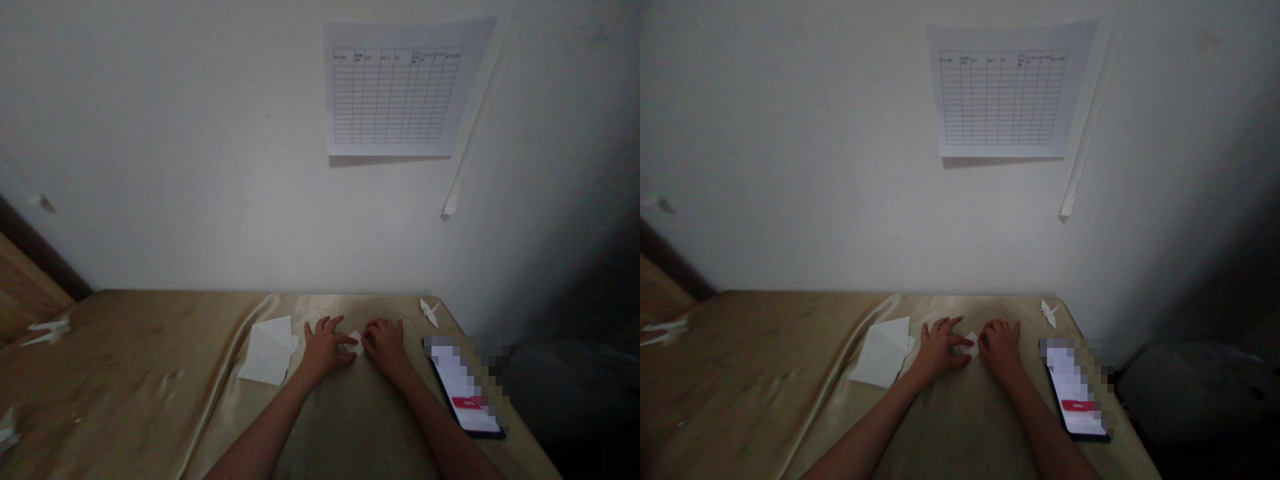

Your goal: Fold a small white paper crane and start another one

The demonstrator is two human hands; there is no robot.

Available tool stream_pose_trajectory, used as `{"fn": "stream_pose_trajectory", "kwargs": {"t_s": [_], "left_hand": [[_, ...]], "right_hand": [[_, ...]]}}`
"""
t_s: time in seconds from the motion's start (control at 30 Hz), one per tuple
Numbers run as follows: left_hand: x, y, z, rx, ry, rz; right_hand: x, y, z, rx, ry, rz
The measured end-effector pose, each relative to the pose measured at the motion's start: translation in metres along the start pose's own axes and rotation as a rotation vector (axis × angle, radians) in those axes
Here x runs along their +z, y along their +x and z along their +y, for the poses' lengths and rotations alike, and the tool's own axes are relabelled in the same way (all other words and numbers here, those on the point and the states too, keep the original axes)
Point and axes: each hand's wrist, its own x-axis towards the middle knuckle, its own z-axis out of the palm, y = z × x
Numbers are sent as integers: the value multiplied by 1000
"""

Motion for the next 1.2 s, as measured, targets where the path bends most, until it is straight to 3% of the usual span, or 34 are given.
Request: {"fn": "stream_pose_trajectory", "kwargs": {"t_s": [0.47, 0.8, 1.2], "left_hand": [[-1, -1, 1, -14, 14, -34], [1, -1, -3, -1, 9, -17], [-5, -2, -4, 1, 14, -79]], "right_hand": [[-6, 4, -10, -27, -176, 12], [-9, 1, -7, -37, -146, -23], [-16, -2, -9, -33, -79, -90]]}}
